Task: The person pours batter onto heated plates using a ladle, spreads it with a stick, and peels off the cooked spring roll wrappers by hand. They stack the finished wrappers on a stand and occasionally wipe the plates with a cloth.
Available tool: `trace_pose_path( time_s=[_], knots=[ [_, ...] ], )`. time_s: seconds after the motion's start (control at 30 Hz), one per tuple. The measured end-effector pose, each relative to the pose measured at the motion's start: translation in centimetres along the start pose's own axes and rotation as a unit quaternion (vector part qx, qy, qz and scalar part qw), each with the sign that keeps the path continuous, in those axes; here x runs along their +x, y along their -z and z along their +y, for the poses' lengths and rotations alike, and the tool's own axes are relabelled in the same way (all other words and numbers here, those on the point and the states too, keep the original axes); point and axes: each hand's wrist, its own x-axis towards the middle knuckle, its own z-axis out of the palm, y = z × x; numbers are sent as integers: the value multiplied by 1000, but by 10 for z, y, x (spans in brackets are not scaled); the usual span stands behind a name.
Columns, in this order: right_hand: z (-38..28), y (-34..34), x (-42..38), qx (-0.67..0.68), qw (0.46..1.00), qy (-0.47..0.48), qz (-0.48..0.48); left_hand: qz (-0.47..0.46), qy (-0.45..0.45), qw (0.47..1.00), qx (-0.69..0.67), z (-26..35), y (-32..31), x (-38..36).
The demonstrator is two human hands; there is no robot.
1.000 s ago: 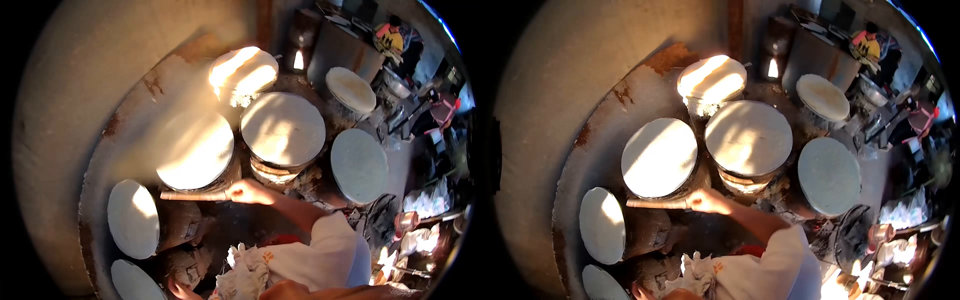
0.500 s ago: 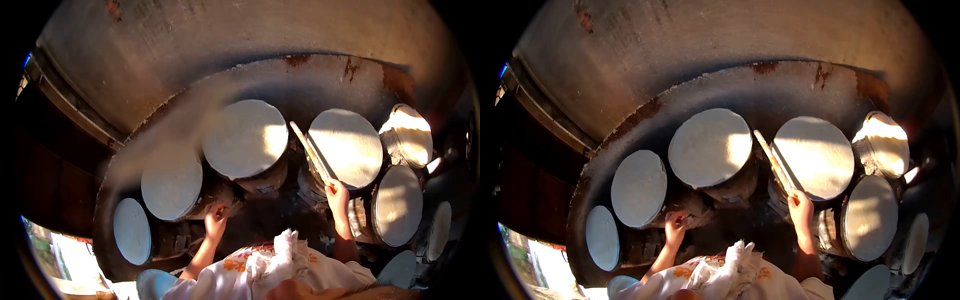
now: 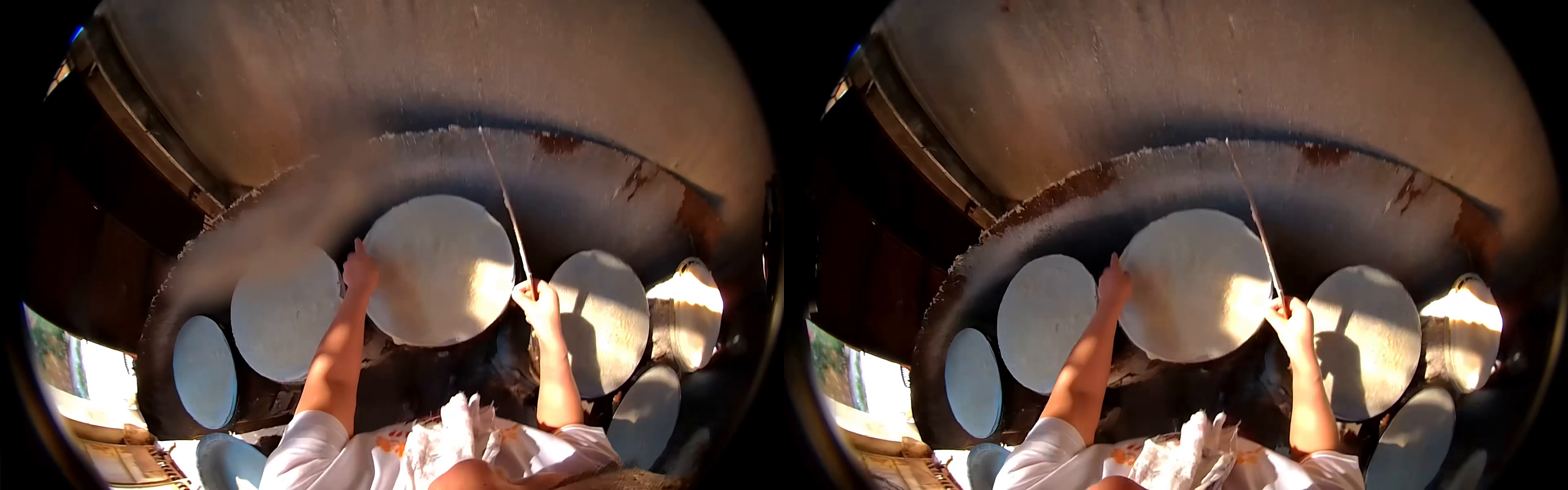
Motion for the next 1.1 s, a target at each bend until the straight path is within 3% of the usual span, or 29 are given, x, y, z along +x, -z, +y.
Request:
trace_pose_path(
  time_s=[0.03,0.07,0.17,0.2,0.33,0.43,0.5,0.6,0.73,0.83,0.9,1.07,1.1],
  knots=[
    [-17,3,-9,27,999,-31,-7,-1,-3,1000,-21,-1,-2,-5],
    [-12,7,-5,2,1000,-18,-13,88,-24,996,-19,-6,-18,2],
    [-8,14,12,-20,1000,-6,-10,49,25,998,-35,-14,-22,26],
    [-8,19,15,-27,999,14,-10,77,24,994,-70,-10,-17,21],
    [-14,34,7,54,998,-21,0,212,-106,962,-137,23,18,-10],
    [-12,34,6,58,998,-20,6,232,-139,934,-235,61,52,-54],
    [-7,32,17,86,996,4,2,223,-190,935,-200,83,71,-93],
    [-48,23,49,-10,997,77,24,220,-203,929,-218,98,77,-142],
    [-76,15,99,37,967,250,-27,246,-271,905,-216,85,77,-187],
    [-114,27,94,55,975,169,-135,244,-297,890,-245,62,82,-209],
    [-121,28,79,75,974,157,-143,245,-303,875,-288,43,76,-210],
    [-102,34,52,31,964,261,-33,232,-357,834,-350,37,87,-203],
    [-115,39,36,-4,976,217,-1,245,-390,818,-344,40,91,-198]
  ],
)
